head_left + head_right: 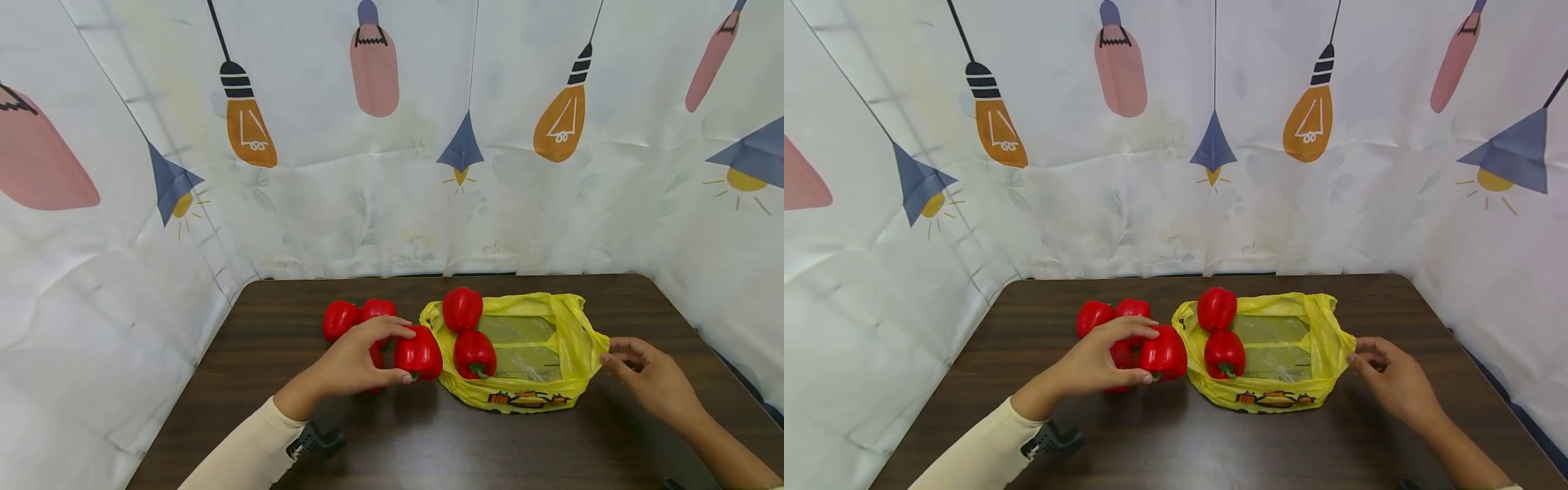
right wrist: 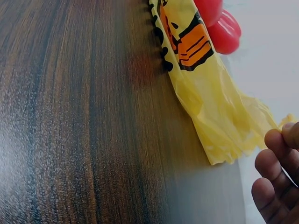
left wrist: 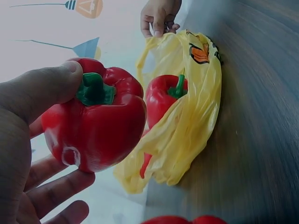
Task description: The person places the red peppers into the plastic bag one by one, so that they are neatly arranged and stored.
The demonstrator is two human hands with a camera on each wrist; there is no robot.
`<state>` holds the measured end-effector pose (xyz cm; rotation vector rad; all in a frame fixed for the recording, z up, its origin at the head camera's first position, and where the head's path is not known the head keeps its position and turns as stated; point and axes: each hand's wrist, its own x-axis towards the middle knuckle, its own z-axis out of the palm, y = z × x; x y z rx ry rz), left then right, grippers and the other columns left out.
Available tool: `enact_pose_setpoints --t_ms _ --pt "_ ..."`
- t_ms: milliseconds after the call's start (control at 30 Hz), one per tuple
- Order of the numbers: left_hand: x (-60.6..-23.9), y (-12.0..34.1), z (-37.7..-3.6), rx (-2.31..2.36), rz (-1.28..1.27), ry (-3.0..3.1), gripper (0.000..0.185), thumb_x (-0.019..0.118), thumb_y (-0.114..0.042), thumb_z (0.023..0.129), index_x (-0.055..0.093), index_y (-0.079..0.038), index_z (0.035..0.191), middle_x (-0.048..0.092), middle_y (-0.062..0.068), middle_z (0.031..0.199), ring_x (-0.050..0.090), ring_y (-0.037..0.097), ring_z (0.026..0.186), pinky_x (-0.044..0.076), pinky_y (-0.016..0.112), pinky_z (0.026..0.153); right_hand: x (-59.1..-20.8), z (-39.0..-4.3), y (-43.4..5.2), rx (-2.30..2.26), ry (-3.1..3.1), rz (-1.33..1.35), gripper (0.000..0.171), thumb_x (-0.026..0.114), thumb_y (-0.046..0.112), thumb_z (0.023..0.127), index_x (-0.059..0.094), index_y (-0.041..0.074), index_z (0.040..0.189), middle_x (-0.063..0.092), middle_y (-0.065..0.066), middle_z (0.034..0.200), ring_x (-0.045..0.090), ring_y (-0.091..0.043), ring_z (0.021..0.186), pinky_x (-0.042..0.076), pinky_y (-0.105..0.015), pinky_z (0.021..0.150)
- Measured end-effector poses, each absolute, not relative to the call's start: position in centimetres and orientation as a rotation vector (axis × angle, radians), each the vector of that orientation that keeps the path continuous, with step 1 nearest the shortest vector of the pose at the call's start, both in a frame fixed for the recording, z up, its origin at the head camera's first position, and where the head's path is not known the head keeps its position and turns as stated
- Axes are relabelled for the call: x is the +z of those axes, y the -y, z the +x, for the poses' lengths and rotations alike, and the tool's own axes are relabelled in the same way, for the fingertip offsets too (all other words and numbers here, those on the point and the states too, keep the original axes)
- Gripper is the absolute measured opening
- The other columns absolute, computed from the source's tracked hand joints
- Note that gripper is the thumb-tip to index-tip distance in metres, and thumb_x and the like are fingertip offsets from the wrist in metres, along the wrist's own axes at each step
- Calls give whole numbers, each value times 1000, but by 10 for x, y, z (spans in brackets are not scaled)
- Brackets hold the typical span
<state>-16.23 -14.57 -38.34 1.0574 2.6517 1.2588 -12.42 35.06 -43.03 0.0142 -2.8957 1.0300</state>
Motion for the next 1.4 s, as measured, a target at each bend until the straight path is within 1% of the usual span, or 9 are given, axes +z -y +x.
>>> enact_pose_setpoints --t_ms 167,400,633,867,1067,1200,1400 --pt "-382 135 -163 1247 1089 -2637 57 88 -39 80 65 -31 131 56 -19 138 49 9 130 55 42 96 -431 -124 -351 1034 2891 14 53 60 43 104 55 -2 133 74 -15 107 70 -15 82 54 -28 59" --pt "-380 123 -165 1219 1123 -2652 56 88 -39 80 66 -29 131 57 -17 137 49 8 131 51 44 101 -431 -125 -351 1041 2883 18 53 61 42 103 55 -2 133 74 -15 107 68 -7 80 54 -28 60" --pt "-381 110 -170 1211 1170 -2645 55 88 -39 80 67 -27 130 59 -17 135 49 7 131 50 39 103 -431 -126 -350 1033 2895 14 55 60 44 103 55 -2 133 74 -16 108 70 -17 82 54 -28 59" --pt "-380 98 -171 1234 1205 -2597 55 87 -39 81 66 -27 131 58 -15 136 51 8 129 50 35 101 -432 -126 -350 1030 2889 22 53 61 43 103 55 -2 132 74 -16 107 70 -16 81 54 -28 59" --pt "-380 89 -171 1241 1180 -2562 54 86 -37 82 66 -27 131 57 -14 139 50 8 130 54 39 98 -431 -126 -350 1030 2887 23 53 60 43 103 55 -1 132 74 -15 107 70 -14 81 54 -28 59" --pt "-381 83 -172 1249 1190 -2544 53 86 -36 83 66 -25 131 57 -13 139 50 9 130 55 38 95 -431 -126 -350 1023 2893 20 53 61 43 103 56 -1 132 74 -15 107 69 -12 80 54 -28 59" --pt "-385 77 -175 1242 1209 -2547 54 85 -38 83 66 -24 131 58 -13 138 48 9 133 51 39 102 -430 -126 -351 1023 2907 16 54 60 44 103 55 -1 133 74 -15 108 69 -12 81 54 -28 60"
